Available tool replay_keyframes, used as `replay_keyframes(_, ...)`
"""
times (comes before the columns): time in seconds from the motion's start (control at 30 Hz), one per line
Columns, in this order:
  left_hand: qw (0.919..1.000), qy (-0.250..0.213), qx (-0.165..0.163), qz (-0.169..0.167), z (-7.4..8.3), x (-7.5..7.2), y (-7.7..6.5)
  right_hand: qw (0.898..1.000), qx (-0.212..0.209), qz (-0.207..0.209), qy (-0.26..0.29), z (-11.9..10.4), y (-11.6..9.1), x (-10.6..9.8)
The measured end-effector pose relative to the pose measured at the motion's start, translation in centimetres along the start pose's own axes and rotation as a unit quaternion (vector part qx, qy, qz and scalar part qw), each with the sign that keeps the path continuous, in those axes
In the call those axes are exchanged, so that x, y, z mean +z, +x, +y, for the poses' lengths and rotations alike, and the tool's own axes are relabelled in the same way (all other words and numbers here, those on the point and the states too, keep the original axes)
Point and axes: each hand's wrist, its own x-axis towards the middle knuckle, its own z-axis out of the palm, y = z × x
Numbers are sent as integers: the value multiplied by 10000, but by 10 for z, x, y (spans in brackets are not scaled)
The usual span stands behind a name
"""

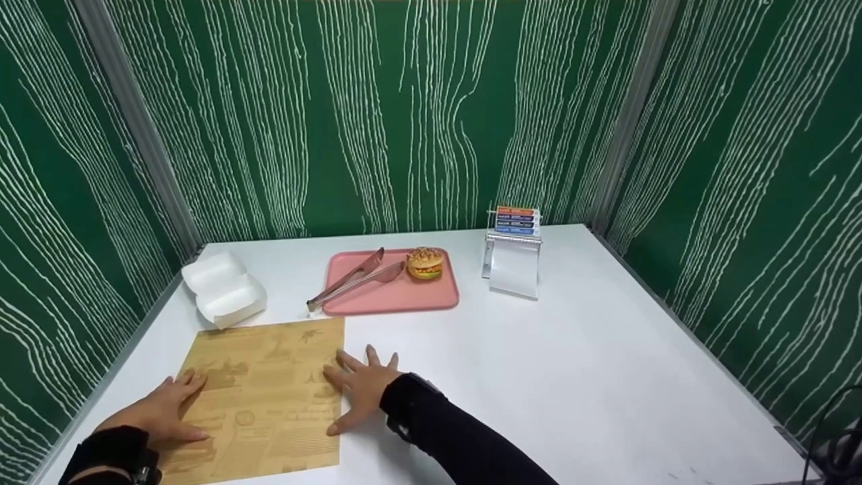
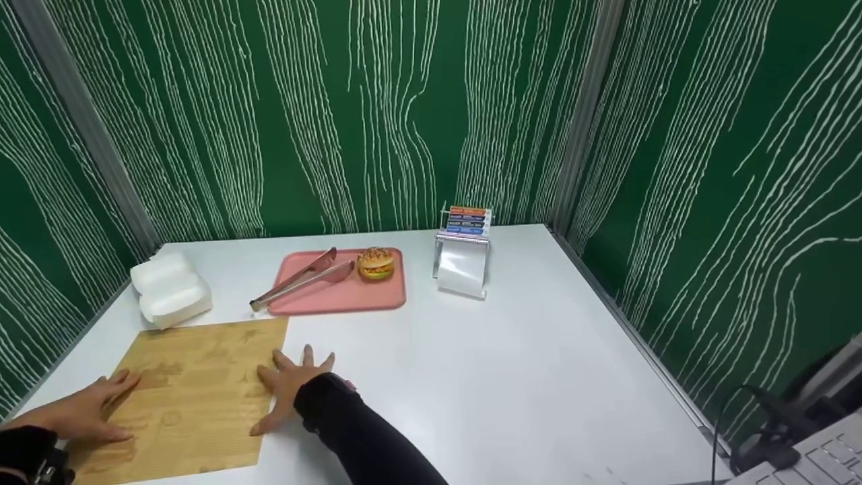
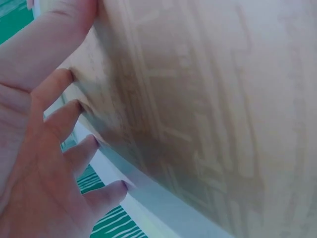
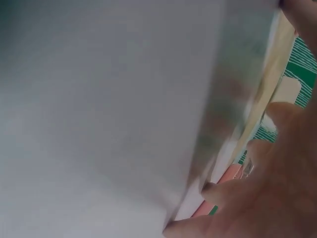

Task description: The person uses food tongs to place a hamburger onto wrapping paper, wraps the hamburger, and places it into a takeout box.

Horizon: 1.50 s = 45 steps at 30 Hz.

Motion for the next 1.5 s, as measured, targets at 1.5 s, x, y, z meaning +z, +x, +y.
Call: replay_keyframes(1.5,9965,435,-647,-314,54,25,52,9956,404,-209,-822,40,-63,-34)
